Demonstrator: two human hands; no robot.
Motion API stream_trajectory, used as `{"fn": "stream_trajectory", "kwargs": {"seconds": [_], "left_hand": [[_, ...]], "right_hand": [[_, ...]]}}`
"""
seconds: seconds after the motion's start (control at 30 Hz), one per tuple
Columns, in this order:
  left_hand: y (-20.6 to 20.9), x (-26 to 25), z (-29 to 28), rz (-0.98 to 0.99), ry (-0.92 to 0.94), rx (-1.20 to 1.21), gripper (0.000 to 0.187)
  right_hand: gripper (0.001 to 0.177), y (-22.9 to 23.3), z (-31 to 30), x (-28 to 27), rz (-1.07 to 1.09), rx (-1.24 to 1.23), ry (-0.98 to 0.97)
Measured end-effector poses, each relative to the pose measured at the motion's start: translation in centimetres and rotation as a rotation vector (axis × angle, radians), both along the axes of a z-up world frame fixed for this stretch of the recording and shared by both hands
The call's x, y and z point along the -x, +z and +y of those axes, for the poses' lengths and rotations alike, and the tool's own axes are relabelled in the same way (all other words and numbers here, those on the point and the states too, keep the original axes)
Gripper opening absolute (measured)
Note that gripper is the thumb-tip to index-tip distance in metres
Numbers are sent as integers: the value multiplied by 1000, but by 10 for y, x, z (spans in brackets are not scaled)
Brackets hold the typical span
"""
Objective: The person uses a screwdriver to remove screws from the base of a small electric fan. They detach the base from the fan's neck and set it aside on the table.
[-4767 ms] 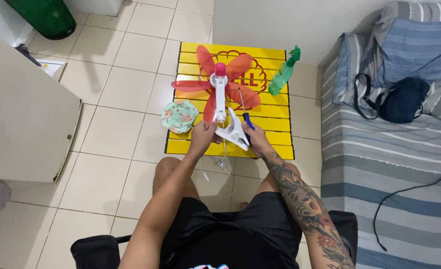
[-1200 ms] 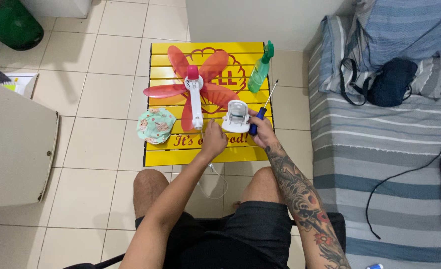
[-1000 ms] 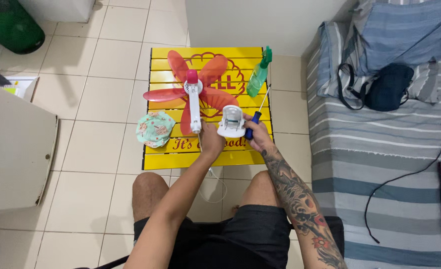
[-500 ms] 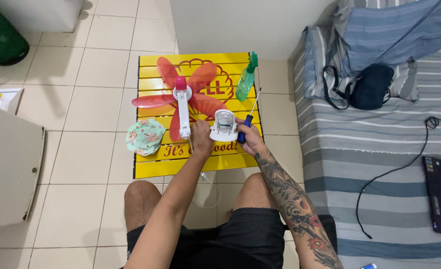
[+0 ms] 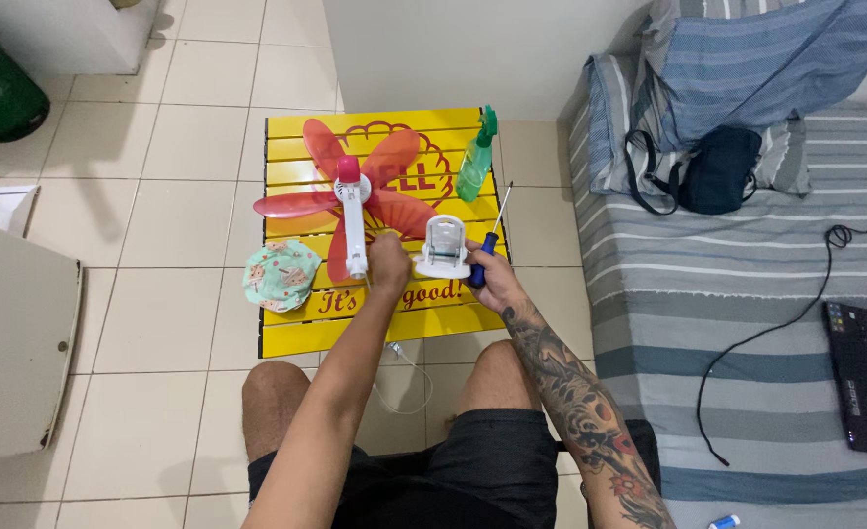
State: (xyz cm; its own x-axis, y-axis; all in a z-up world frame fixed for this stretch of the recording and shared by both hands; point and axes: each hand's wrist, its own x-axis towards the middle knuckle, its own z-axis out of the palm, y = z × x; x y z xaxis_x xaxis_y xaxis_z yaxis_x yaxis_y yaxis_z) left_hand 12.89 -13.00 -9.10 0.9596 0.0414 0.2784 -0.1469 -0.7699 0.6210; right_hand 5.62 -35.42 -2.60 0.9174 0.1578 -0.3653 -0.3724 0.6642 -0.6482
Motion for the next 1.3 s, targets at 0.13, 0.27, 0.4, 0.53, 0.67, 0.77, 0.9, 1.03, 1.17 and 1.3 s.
{"fn": "stream_trajectory", "kwargs": {"seconds": [0.13,0.27,0.4,0.53,0.67,0.77,0.9,1.03,1.17,1.3], "left_hand": [[48,29,-8,-7,14,219,20],[117,46,4,75,94,565,23],[170,59,30,97,-61,777,25],[199,67,42,78,-314,787,32],[214,75,50,10,-331,345,36],[221,79,58,-193,-396,38,29],[229,83,72,-332,-526,-89,22],[235,84,78,-364,-594,-209,24],[237,87,83,-437,-610,-244,26],[239,91,84,-450,-571,-219,31]], "right_hand": [[34,-5,-2,3,6,-155,29],[25,5,-8,3,81,-206,12],[25,15,1,8,143,-160,62],[25,29,22,14,43,-171,222],[30,49,50,26,95,-87,260],[33,63,59,33,113,-19,240],[39,74,63,37,27,0,336],[41,78,70,40,116,49,308],[42,81,72,42,110,68,304],[40,83,76,45,80,98,313]]}}
